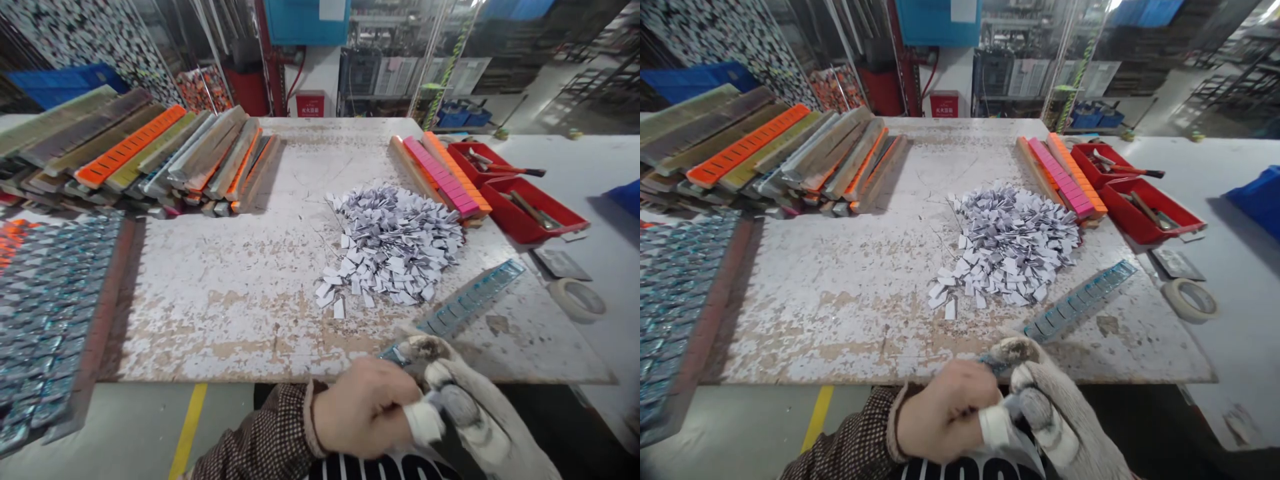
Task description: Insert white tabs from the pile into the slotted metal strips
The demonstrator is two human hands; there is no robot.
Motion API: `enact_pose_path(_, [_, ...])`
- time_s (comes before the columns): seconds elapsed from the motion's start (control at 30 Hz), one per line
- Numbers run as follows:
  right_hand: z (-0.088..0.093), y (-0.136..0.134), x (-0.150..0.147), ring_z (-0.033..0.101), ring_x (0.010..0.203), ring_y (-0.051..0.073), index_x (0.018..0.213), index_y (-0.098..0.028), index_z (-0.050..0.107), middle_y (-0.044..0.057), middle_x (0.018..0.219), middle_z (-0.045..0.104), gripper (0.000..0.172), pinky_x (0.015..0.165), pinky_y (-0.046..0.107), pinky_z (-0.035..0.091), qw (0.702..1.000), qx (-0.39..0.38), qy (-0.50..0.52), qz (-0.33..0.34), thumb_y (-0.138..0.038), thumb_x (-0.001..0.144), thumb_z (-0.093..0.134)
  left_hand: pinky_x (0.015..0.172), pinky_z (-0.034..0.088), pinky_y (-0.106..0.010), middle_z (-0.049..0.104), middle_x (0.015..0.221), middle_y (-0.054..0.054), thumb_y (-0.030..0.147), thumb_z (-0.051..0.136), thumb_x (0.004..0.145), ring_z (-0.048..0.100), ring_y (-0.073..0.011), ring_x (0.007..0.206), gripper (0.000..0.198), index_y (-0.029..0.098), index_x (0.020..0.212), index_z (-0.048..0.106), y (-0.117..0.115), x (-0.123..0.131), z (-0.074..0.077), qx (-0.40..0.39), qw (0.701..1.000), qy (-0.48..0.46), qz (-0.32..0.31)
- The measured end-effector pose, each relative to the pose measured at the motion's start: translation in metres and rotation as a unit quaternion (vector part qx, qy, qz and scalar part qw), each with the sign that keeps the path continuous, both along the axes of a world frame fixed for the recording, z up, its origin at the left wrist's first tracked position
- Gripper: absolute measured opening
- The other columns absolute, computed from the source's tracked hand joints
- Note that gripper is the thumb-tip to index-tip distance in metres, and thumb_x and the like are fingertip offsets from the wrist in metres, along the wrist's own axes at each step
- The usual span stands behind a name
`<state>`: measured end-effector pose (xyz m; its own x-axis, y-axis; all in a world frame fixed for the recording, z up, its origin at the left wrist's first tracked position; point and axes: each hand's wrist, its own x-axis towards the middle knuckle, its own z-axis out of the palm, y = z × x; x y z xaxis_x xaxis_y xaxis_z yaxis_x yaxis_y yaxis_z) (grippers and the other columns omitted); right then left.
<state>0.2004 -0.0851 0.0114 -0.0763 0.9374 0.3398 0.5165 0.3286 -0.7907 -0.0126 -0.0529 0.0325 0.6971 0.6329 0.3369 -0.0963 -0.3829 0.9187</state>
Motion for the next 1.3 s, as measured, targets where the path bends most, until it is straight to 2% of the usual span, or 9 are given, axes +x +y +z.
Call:
enact_pose_path(0.13, [-0.003,-0.025,0.008,0.075,0.082,0.031,0.101,-0.035,0.075,0.003,0.086,0.075,0.017,0.064,0.041,0.067,0.999,-0.018,0.005,-0.03,-0.047,0.089,0.071,0.06,0.042,-0.025,0.053,0.061,0.0,0.048,0.047,0.106,0.051,-0.0128,0.059,0.047,0.022,0.068,0.046,-0.002,0.007,0.0,0.017,0.999,-0.004,-0.032])
enact_pose_path(0.3, [-0.001,-0.032,0.002,0.074,0.101,0.032,0.12,-0.03,0.07,0.009,0.114,0.074,0.029,0.079,0.04,0.067,0.997,-0.027,0.011,-0.066,-0.045,0.094,0.067,0.054,0.027,-0.026,0.046,0.058,0.002,0.056,0.051,0.103,0.043,-0.0121,0.055,0.056,0.02,0.063,0.037,0.0,0.007,-0.008,0.041,0.971,0.12,0.201])
enact_pose_path(0.5, [-0.004,-0.016,-0.011,0.074,0.098,0.026,0.127,-0.03,0.063,0.01,0.125,0.071,0.03,0.077,0.037,0.067,0.999,-0.003,-0.01,0.031,-0.04,0.105,0.045,0.058,0.035,-0.025,0.05,0.062,0.002,0.045,0.042,0.107,0.045,-0.0125,0.059,0.045,0.022,0.068,0.037,-0.007,0.005,-0.012,0.076,0.991,0.091,0.061])
enact_pose_path(0.57, [-0.001,-0.012,-0.007,0.072,0.107,0.025,0.124,-0.028,0.063,0.011,0.131,0.067,0.025,0.084,0.036,0.065,0.998,0.013,-0.048,0.028,-0.033,0.105,0.047,0.063,0.04,-0.025,0.056,0.068,0.001,0.039,0.046,0.106,0.051,-0.0138,0.065,0.038,0.021,0.074,0.046,-0.002,0.002,-0.018,0.1,0.984,0.13,0.068])
enact_pose_path(0.63, [0.001,-0.007,0.0,0.065,0.123,0.027,0.109,-0.025,0.064,0.012,0.139,0.062,0.016,0.096,0.041,0.061,0.992,0.051,-0.116,-0.001,-0.026,0.103,0.05,0.069,0.045,-0.028,0.064,0.08,-0.002,0.035,0.055,0.103,0.058,-0.0177,0.074,0.022,0.021,0.086,0.055,0.011,-0.006,-0.024,0.124,0.953,0.236,0.141])
enact_pose_path(0.73, [0.0,0.002,0.01,0.054,0.136,0.032,0.084,-0.024,0.057,0.01,0.13,0.065,0.014,0.107,0.049,0.052,0.97,0.113,-0.208,-0.051,-0.02,0.098,0.057,0.073,0.05,-0.036,0.066,0.095,-0.01,0.029,0.063,0.097,0.062,-0.0267,0.086,0.015,0.017,0.104,0.058,0.037,-0.023,-0.029,0.138,0.845,0.436,0.278])
enact_pose_path(0.87, [-0.007,0.012,0.009,0.054,0.137,0.035,0.089,-0.023,0.059,0.011,0.121,0.068,0.008,0.113,0.056,0.046,0.93,0.169,-0.322,-0.04,-0.019,0.093,0.065,0.081,0.052,-0.041,0.065,0.105,-0.015,0.019,0.056,0.099,0.064,-0.0324,0.101,0.009,0.014,0.106,0.057,0.061,-0.035,-0.029,0.148,0.769,0.551,0.288])
enact_pose_path(1.13, [-0.012,0.03,0.0,0.057,0.13,0.035,0.092,-0.02,0.061,0.013,0.108,0.066,0.009,0.114,0.06,0.044,0.908,0.125,-0.398,0.04,-0.013,0.09,0.057,0.081,0.052,-0.039,0.066,0.108,-0.011,0.008,0.05,0.095,0.064,-0.0286,0.099,0.018,0.016,0.11,0.056,0.059,-0.033,-0.033,0.123,0.81,0.523,0.233])
enact_pose_path(1.3, [-0.02,0.037,0.008,0.059,0.124,0.033,0.083,-0.02,0.058,0.013,0.1,0.064,0.013,0.112,0.06,0.047,0.917,0.102,-0.382,0.062,-0.014,0.094,0.052,0.087,0.05,-0.036,0.068,0.106,-0.007,0.004,0.051,0.091,0.064,-0.0241,0.099,0.021,0.02,0.102,0.059,0.053,-0.032,-0.037,0.046,0.904,0.36,0.225])
